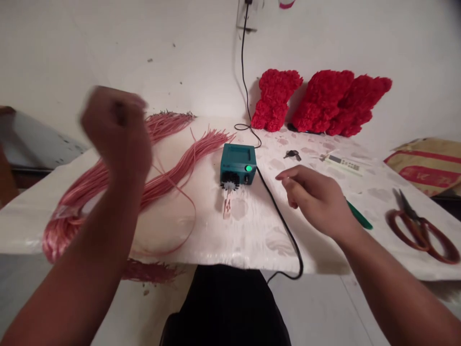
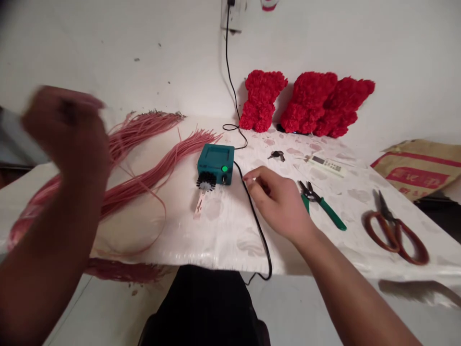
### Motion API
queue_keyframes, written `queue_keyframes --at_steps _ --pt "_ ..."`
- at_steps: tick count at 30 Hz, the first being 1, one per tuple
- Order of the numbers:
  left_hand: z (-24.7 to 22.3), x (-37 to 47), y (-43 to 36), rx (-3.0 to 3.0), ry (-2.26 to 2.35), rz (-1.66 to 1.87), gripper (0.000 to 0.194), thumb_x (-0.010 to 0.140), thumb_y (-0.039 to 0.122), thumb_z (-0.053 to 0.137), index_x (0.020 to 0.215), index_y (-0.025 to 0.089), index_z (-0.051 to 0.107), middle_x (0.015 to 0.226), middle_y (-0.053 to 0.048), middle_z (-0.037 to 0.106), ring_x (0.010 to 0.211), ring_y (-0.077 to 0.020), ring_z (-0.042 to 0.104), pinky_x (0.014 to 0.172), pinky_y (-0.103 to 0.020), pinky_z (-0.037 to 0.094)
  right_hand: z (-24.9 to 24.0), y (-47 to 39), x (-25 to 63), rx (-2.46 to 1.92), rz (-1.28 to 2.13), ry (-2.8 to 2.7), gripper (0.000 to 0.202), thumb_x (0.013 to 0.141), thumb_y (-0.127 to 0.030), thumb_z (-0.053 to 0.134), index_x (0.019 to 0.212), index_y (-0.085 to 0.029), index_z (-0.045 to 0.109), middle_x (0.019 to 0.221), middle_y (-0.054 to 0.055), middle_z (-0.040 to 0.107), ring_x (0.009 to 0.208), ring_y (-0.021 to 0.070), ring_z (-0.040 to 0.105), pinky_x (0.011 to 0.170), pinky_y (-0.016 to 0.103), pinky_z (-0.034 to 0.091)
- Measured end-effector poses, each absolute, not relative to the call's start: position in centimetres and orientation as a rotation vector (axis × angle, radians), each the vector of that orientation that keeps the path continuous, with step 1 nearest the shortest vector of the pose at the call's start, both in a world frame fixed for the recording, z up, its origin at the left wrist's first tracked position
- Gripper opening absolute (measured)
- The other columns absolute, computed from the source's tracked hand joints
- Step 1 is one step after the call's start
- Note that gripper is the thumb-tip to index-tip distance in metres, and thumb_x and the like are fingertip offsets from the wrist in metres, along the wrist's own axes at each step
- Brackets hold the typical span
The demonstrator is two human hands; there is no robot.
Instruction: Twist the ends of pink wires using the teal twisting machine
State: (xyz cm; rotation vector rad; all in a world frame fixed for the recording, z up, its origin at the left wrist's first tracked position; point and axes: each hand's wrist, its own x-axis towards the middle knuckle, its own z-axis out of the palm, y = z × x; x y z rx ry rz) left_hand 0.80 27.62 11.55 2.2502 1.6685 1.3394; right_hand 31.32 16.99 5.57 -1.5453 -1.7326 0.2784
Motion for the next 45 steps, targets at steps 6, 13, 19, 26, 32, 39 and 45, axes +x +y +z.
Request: queue_keyframes --at_steps 6,13,19,26,32,39,45 --pt "4.0 5.8 30.7 2.265 1.296 0.893 0.023 0.096 0.031 0.047 0.082 0.016 0.058 0.068 0.007 0.05 0.065 -0.0087 0.043 0.063 -0.023 0.034 3.1 24.8 32.1 -1.464 0.166 -1.941 0.028 0.097 -0.038 0.051 0.11 -0.017 0.063 0.06 -0.005 0.056 0.051 0.0124 0.054 0.055 0.025 0.04" --pt "0.6 3.7 31.2 2.17 1.021 0.544 0.023 0.101 0.029 0.039 0.087 0.019 0.055 0.078 0.003 0.057 0.07 -0.0135 0.053 0.067 -0.025 0.042 -0.9 27.1 31.3 -1.344 0.126 -1.961 0.031 0.1 -0.04 0.052 0.12 -0.018 0.062 0.063 -0.004 0.057 0.049 0.0116 0.053 0.052 0.024 0.044" --pt "0.6 3.8 31.2 2.096 1.069 0.403 0.022 0.102 0.03 0.038 0.09 0.021 0.054 0.08 0.003 0.058 0.074 -0.0139 0.054 0.068 -0.026 0.043 -1.4 27.5 31.2 -1.325 0.174 -1.945 0.031 0.101 -0.045 0.05 0.118 -0.021 0.061 0.07 0.0 0.063 0.05 0.0131 0.058 0.045 0.025 0.044" --pt "0.2 4.1 31.0 2.206 1.189 0.37 0.021 0.1 0.028 0.042 0.085 0.021 0.054 0.073 0.004 0.06 0.065 -0.0136 0.054 0.061 -0.028 0.039 -1.8 27.5 31.4 -1.346 0.248 -1.879 0.025 0.1 -0.04 0.054 0.118 -0.024 0.061 0.073 0.0 0.064 0.047 0.0122 0.057 0.043 0.026 0.044" --pt "0.3 4.8 30.3 2.164 1.125 0.426 0.022 0.099 0.026 0.042 0.083 0.02 0.055 0.069 0.005 0.057 0.061 -0.0113 0.052 0.059 -0.025 0.038 -2.0 27.4 31.5 -1.357 0.357 -1.826 0.025 0.1 -0.04 0.056 0.119 -0.026 0.061 0.063 -0.003 0.058 0.044 0.0124 0.054 0.043 0.028 0.042" --pt "0.3 4.9 30.1 2.085 1.081 0.49 0.023 0.1 0.028 0.044 0.082 0.02 0.055 0.069 0.006 0.055 0.063 -0.0108 0.05 0.06 -0.024 0.038 -1.9 27.4 31.4 -1.368 0.337 -1.824 0.024 0.1 -0.04 0.056 0.119 -0.026 0.062 0.064 -0.003 0.059 0.046 0.0123 0.054 0.045 0.027 0.042" --pt "0.1 4.8 30.4 1.988 0.98 0.58 0.02 0.101 0.025 0.044 0.087 0.019 0.057 0.079 0.004 0.059 0.071 -0.011 0.053 0.066 -0.022 0.042 -2.0 27.5 31.3 -1.365 0.306 -1.826 0.024 0.099 -0.041 0.056 0.118 -0.026 0.062 0.066 -0.003 0.06 0.045 0.0118 0.054 0.046 0.028 0.043"
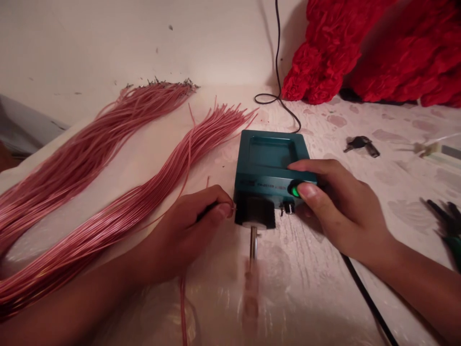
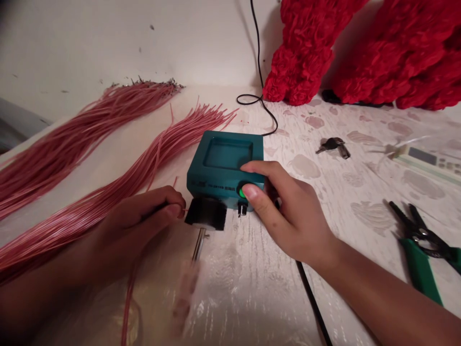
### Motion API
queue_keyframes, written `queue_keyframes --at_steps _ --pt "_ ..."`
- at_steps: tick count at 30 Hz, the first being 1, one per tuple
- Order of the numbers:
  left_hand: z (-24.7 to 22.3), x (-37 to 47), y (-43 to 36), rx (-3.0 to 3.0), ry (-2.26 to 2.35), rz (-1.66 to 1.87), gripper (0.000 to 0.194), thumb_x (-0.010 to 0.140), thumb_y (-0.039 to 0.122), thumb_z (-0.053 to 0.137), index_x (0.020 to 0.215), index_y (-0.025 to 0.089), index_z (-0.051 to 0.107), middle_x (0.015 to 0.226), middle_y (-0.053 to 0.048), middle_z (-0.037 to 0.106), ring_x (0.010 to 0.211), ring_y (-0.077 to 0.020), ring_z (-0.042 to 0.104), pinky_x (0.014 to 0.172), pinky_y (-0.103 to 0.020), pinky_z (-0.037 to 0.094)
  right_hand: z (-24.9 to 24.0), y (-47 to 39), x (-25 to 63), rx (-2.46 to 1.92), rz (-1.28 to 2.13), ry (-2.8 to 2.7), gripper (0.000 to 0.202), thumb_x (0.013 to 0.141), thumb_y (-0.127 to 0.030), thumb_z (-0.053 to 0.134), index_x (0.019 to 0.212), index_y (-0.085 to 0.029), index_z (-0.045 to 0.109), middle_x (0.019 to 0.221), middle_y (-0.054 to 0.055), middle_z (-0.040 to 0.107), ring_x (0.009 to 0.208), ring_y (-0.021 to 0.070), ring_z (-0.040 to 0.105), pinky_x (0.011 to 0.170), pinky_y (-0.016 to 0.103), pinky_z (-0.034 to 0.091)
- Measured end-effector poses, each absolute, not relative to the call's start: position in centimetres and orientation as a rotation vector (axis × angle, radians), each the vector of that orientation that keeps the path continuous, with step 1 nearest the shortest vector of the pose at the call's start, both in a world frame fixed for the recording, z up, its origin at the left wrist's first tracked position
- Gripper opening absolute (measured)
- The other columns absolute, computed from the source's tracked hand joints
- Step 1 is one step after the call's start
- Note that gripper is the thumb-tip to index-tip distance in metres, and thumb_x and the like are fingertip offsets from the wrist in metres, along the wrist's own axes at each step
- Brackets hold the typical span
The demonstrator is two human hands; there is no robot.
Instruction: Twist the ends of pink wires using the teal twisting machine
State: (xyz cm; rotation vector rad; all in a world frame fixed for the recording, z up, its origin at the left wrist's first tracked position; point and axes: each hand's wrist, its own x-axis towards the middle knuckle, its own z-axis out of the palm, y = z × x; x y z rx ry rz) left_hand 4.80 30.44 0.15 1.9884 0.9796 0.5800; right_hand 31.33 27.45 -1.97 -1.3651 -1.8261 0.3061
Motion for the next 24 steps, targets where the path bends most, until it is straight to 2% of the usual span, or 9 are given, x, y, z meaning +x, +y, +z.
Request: queue_keyframes --at_steps 7,24 --pt "0.13 4.76 30.63 1.935 0.901 0.626 0.021 0.102 0.022 0.044 0.086 0.019 0.058 0.082 0.004 0.058 0.074 -0.0097 0.053 0.066 -0.02 0.041 -1.93 27.52 31.24 -1.356 0.293 -1.832 0.024 0.1 -0.038 0.054 0.117 -0.024 0.063 0.06 -0.005 0.057 0.045 0.0112 0.054 0.047 0.026 0.042" --pt "0.04 4.36 31.05 1.894 0.8 0.573 0.023 0.104 0.025 0.045 0.086 0.019 0.058 0.079 0.004 0.054 0.071 -0.0095 0.049 0.063 -0.019 0.038 -2.24 27.52 31.31 -1.347 0.332 -1.799 0.027 0.1 -0.044 0.054 0.118 -0.026 0.062 0.056 -0.005 0.055 0.045 0.0127 0.053 0.046 0.027 0.041"
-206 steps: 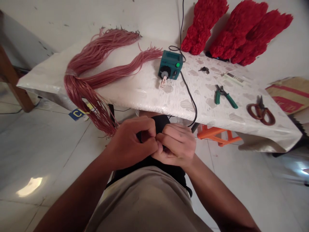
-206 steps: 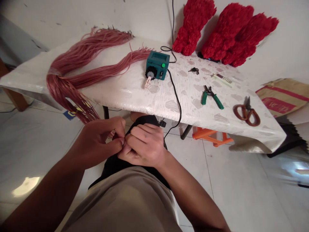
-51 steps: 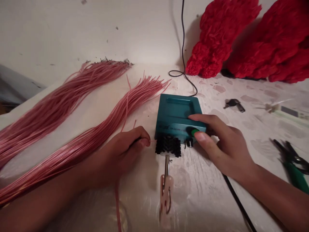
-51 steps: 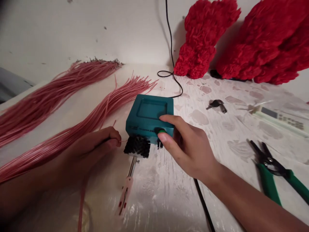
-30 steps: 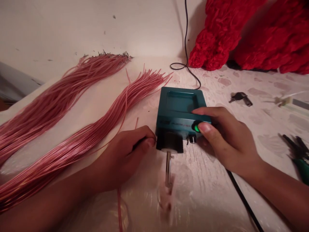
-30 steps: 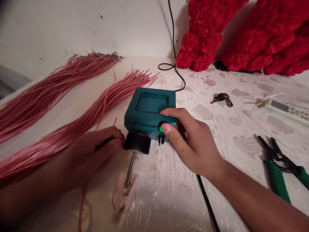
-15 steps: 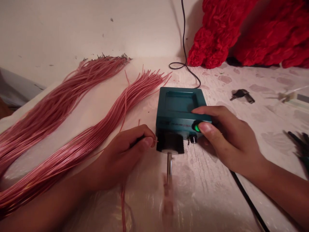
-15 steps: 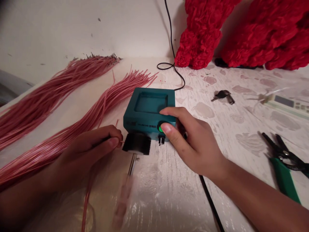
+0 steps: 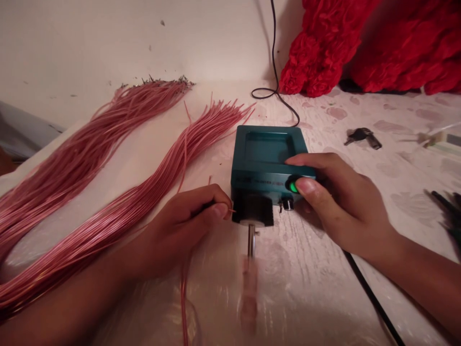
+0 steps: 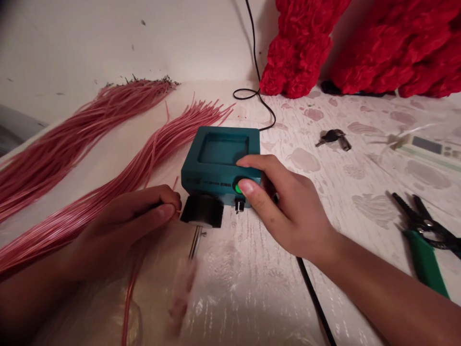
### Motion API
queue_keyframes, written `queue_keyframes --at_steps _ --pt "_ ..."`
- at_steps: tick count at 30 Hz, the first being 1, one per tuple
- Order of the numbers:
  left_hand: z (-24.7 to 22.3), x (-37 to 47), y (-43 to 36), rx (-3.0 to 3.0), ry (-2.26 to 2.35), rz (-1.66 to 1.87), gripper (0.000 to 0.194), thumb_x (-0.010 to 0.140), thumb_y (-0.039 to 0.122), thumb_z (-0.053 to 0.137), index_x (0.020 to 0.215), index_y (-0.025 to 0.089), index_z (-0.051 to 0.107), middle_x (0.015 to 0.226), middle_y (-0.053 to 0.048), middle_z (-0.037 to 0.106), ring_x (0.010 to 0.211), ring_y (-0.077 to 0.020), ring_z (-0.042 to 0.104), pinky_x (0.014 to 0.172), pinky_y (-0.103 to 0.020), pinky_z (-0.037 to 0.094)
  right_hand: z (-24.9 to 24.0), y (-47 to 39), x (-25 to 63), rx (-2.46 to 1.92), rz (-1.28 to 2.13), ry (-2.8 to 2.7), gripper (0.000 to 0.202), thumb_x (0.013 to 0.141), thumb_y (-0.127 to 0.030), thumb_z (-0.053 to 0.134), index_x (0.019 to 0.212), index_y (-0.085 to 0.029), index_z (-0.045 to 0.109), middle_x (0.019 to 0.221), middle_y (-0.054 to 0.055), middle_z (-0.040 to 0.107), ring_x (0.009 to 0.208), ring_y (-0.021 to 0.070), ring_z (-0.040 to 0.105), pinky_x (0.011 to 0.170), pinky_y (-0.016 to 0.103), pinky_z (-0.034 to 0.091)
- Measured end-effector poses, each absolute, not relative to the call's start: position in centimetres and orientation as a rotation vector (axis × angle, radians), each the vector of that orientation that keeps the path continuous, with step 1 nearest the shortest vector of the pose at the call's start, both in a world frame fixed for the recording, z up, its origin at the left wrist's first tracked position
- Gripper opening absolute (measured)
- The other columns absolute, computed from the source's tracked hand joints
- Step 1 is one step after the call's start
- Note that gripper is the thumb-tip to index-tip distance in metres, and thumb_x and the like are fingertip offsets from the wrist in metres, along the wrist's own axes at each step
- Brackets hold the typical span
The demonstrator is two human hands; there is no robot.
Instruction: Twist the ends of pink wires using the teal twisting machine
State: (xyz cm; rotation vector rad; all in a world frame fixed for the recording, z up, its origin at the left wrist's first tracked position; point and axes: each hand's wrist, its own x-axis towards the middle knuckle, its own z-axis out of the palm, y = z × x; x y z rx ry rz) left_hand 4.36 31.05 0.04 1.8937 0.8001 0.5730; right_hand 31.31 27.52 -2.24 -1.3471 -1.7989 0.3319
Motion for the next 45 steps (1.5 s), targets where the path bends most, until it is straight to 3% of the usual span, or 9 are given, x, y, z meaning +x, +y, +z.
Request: queue_keyframes --at_steps 30,33,38,41,45 --pt "0.1 4.3 31.2 1.865 0.79 0.592 0.023 0.102 0.031 0.049 0.087 0.018 0.061 0.084 0.0 0.059 0.076 -0.0133 0.052 0.068 -0.023 0.04 -2.3 27.6 31.3 -1.297 0.419 -1.78 0.03 0.098 -0.044 0.056 0.12 -0.024 0.062 0.063 -0.004 0.054 0.05 0.0131 0.053 0.05 0.027 0.041" --pt "-0.3 4.4 31.2 1.707 0.753 0.637 0.024 0.1 0.035 0.054 0.086 0.016 0.062 0.079 0.0 0.054 0.067 -0.0111 0.045 0.058 -0.021 0.036 -2.1 27.5 31.3 -1.263 0.41 -1.803 0.032 0.101 -0.042 0.05 0.123 -0.022 0.061 0.063 -0.003 0.055 0.052 0.0136 0.054 0.051 0.027 0.041" --pt "-0.2 4.2 31.3 1.344 0.666 0.705 0.031 0.094 0.041 0.064 0.079 0.015 0.057 0.061 0.007 0.032 0.049 -0.0064 0.02 0.044 -0.02 0.012 -2.4 27.6 31.1 -1.265 0.237 -1.809 0.037 0.102 -0.041 0.045 0.128 -0.02 0.06 0.074 -0.001 0.063 0.061 0.0155 0.059 0.059 0.029 0.046" --pt "1.1 3.6 29.7 1.299 0.635 0.787 0.03 0.095 0.038 0.063 0.078 0.016 0.054 0.062 0.008 0.026 0.049 -0.0059 0.018 0.044 -0.018 0.012 -2.6 27.9 31.2 -1.306 0.198 -1.766 0.037 0.101 -0.04 0.045 0.127 -0.017 0.06 0.077 0.001 0.066 0.065 0.0165 0.061 0.063 0.03 0.047" --pt "2.3 2.3 24.8 1.221 0.599 0.939 0.028 0.098 0.037 0.058 0.08 0.017 0.052 0.063 0.008 0.023 0.048 -0.005 0.014 0.042 -0.016 0.013 -0.9 26.0 30.5 -1.281 0.135 -1.706 0.029 0.1 -0.036 0.049 0.11 -0.016 0.067 0.081 0.004 0.067 0.064 0.016 0.06 0.06 0.029 0.045"
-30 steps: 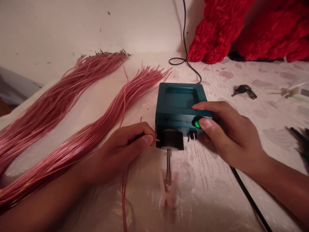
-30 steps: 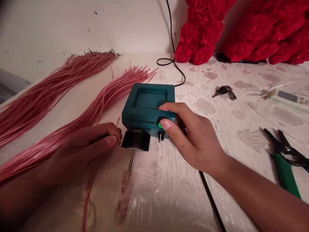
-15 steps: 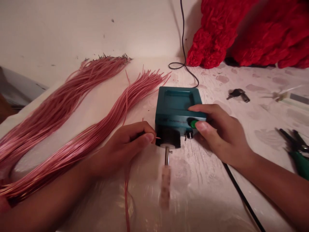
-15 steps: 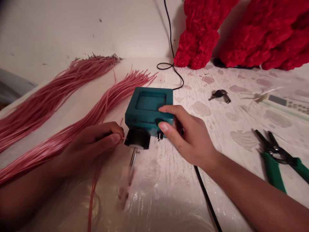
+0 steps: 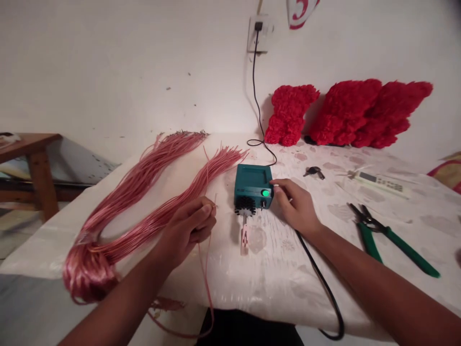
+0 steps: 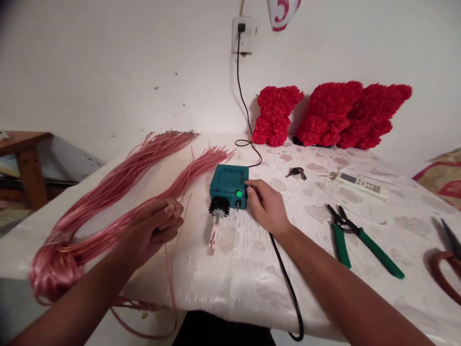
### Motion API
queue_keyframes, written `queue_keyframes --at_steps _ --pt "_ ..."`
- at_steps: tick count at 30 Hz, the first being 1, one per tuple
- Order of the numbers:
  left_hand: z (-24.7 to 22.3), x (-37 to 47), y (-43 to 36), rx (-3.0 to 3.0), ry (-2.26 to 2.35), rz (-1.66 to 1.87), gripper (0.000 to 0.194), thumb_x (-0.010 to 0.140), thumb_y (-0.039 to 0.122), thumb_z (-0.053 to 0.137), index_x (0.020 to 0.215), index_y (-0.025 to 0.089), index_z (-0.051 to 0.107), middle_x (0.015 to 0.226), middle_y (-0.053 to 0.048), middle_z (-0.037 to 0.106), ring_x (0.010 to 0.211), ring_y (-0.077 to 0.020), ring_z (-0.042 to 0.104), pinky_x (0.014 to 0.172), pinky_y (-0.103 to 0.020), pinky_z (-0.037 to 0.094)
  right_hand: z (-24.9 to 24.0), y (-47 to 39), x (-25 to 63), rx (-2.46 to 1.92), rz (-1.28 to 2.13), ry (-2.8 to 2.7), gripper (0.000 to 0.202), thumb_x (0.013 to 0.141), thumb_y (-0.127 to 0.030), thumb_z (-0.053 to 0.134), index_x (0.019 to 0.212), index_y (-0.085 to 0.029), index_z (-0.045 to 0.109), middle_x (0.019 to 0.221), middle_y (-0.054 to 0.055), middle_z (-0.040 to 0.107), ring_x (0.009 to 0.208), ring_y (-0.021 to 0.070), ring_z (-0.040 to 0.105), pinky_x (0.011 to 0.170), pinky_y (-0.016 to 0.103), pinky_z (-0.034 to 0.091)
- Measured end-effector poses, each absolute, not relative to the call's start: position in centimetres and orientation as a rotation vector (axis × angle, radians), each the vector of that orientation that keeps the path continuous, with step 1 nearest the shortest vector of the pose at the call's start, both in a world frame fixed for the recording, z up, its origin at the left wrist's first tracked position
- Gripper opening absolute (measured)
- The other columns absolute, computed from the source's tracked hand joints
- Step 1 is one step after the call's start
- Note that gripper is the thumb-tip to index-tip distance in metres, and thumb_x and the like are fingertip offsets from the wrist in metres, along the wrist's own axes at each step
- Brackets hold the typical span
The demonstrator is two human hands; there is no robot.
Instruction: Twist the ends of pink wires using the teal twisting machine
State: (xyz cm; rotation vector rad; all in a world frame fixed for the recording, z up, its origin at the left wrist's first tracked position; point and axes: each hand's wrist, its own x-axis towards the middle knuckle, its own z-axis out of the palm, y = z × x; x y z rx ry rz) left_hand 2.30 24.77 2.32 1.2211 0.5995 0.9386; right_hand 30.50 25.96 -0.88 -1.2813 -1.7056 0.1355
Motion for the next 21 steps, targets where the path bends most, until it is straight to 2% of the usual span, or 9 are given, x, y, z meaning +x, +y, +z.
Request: queue_keyframes --at_steps 4,7,10,13,16,18,21 --pt "1.7 1.6 19.0 1.013 0.547 1.054 0.028 0.098 0.036 0.059 0.078 0.016 0.053 0.062 0.008 0.023 0.047 -0.0047 0.012 0.041 -0.015 0.013 2.2 19.3 27.4 -1.216 0.248 -1.56 0.021 0.1 -0.032 0.051 0.097 -0.02 0.068 0.059 -0.003 0.056 0.054 0.0132 0.054 0.053 0.025 0.043" --pt "0.9 1.7 15.4 0.868 0.484 1.086 0.026 0.098 0.035 0.06 0.08 0.017 0.056 0.06 0.009 0.022 0.046 -0.0045 0.012 0.041 -0.016 0.013 3.3 13.5 23.9 -1.114 0.577 -1.723 0.019 0.101 -0.03 0.049 0.098 -0.022 0.066 0.061 -0.004 0.055 0.05 0.0109 0.053 0.045 0.021 0.04" --pt "0.4 1.9 12.6 0.834 0.513 1.124 0.027 0.097 0.036 0.062 0.079 0.017 0.057 0.06 0.008 0.022 0.048 -0.0054 0.015 0.044 -0.017 0.015 3.1 9.8 21.3 -1.138 0.77 -1.753 0.015 0.101 -0.028 0.049 0.102 -0.023 0.063 0.058 -0.007 0.045 0.046 0.0092 0.045 0.043 0.02 0.036" --pt "-0.1 1.8 10.3 0.895 0.58 1.137 0.025 0.096 0.037 0.064 0.081 0.017 0.06 0.059 0.007 0.029 0.05 -0.0054 0.02 0.047 -0.018 0.015 2.7 8.1 20.1 -1.078 0.773 -1.734 0.015 0.099 -0.024 0.053 0.111 -0.024 0.061 0.063 -0.007 0.045 0.049 0.0088 0.045 0.048 0.021 0.039" --pt "-0.8 1.7 8.7 1.013 0.549 1.14 0.019 0.099 0.034 0.06 0.088 0.019 0.065 0.057 0.006 0.035 0.046 -0.0047 0.022 0.044 -0.017 0.015 2.7 7.4 19.6 -1.003 0.722 -1.802 0.027 0.094 -0.022 0.062 0.121 -0.025 0.06 0.066 -0.007 0.048 0.051 0.0076 0.045 0.048 0.02 0.039" --pt "-1.3 1.7 8.0 1.052 0.506 1.151 0.018 0.1 0.032 0.057 0.09 0.02 0.065 0.056 0.007 0.036 0.045 -0.0048 0.022 0.042 -0.017 0.017 2.6 7.0 19.2 -0.949 0.674 -1.849 0.026 0.093 -0.02 0.064 0.119 -0.023 0.061 0.066 -0.007 0.049 0.052 0.0075 0.047 0.05 0.02 0.04" --pt "-1.9 1.7 7.3 1.076 0.493 1.172 0.018 0.101 0.032 0.056 0.091 0.02 0.065 0.057 0.007 0.035 0.046 -0.0055 0.023 0.043 -0.018 0.019 2.4 6.4 18.4 -0.913 0.631 -1.837 0.015 0.095 -0.017 0.06 0.109 -0.021 0.065 0.069 -0.004 0.054 0.059 0.0094 0.052 0.056 0.022 0.044"
